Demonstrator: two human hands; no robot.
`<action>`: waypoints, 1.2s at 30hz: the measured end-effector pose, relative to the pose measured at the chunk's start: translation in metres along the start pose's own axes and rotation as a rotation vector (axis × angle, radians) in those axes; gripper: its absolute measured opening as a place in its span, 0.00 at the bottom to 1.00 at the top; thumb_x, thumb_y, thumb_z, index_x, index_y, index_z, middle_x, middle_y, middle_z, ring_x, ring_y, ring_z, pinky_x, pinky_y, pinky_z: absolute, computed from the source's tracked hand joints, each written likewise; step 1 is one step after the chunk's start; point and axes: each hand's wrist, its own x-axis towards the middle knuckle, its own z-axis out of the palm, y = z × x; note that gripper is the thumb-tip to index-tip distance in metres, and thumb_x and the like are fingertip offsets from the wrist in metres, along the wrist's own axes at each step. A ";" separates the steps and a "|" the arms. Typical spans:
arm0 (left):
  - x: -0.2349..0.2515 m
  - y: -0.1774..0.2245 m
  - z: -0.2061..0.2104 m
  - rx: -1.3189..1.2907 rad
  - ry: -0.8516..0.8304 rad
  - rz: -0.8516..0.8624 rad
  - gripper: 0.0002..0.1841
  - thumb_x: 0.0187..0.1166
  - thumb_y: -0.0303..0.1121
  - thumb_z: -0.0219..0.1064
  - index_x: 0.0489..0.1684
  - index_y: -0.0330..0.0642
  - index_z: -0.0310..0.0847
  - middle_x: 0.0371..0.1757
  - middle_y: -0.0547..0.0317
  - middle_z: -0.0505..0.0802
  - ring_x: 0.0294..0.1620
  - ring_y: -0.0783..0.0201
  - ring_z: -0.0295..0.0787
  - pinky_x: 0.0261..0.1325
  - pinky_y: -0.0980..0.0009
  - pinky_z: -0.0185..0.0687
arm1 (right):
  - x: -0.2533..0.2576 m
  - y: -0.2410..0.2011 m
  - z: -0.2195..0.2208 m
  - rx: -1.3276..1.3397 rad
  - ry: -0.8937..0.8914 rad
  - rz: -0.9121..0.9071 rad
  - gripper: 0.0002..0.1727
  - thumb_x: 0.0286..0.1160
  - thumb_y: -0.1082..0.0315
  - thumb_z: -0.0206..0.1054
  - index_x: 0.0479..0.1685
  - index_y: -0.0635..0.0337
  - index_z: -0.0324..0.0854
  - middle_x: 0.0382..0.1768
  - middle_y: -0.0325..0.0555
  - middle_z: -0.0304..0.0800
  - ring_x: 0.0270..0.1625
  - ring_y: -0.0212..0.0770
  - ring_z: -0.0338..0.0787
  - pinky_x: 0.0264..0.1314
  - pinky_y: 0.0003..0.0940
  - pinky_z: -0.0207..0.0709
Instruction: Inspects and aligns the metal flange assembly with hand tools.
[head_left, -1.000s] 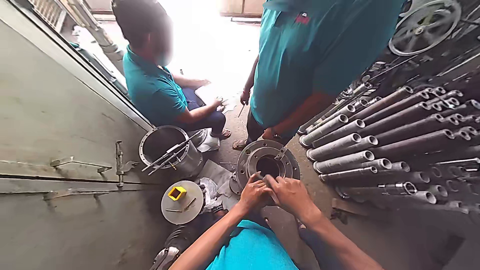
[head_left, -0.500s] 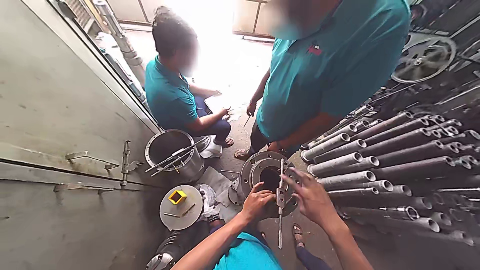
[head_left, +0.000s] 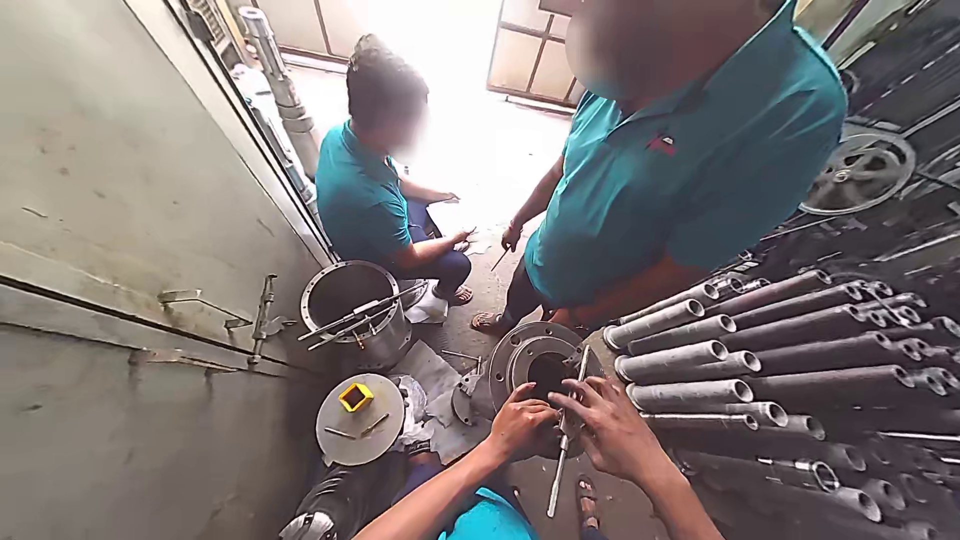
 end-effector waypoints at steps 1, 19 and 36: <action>0.000 -0.001 -0.001 -0.012 0.008 0.011 0.09 0.79 0.37 0.69 0.46 0.50 0.95 0.48 0.67 0.99 0.58 0.70 0.94 0.89 0.57 0.61 | -0.005 0.001 -0.003 0.042 -0.008 -0.051 0.38 0.50 0.56 0.80 0.72 0.22 0.82 0.77 0.39 0.81 0.77 0.61 0.78 0.68 0.66 0.74; -0.002 -0.002 -0.001 -0.020 0.008 0.041 0.09 0.80 0.39 0.68 0.47 0.49 0.94 0.48 0.68 0.99 0.60 0.70 0.93 0.89 0.57 0.61 | -0.002 -0.065 -0.016 -0.010 0.184 0.636 0.34 0.85 0.49 0.53 0.89 0.53 0.67 0.16 0.46 0.86 0.20 0.56 0.88 0.23 0.56 0.79; -0.025 -0.010 -0.040 -0.105 0.056 -0.090 0.18 0.81 0.42 0.65 0.63 0.45 0.89 0.70 0.56 0.92 0.82 0.52 0.78 0.88 0.50 0.66 | -0.022 -0.073 -0.034 0.126 -0.668 0.562 0.45 0.83 0.28 0.43 0.34 0.64 0.87 0.37 0.62 0.92 0.51 0.64 0.92 0.50 0.64 0.80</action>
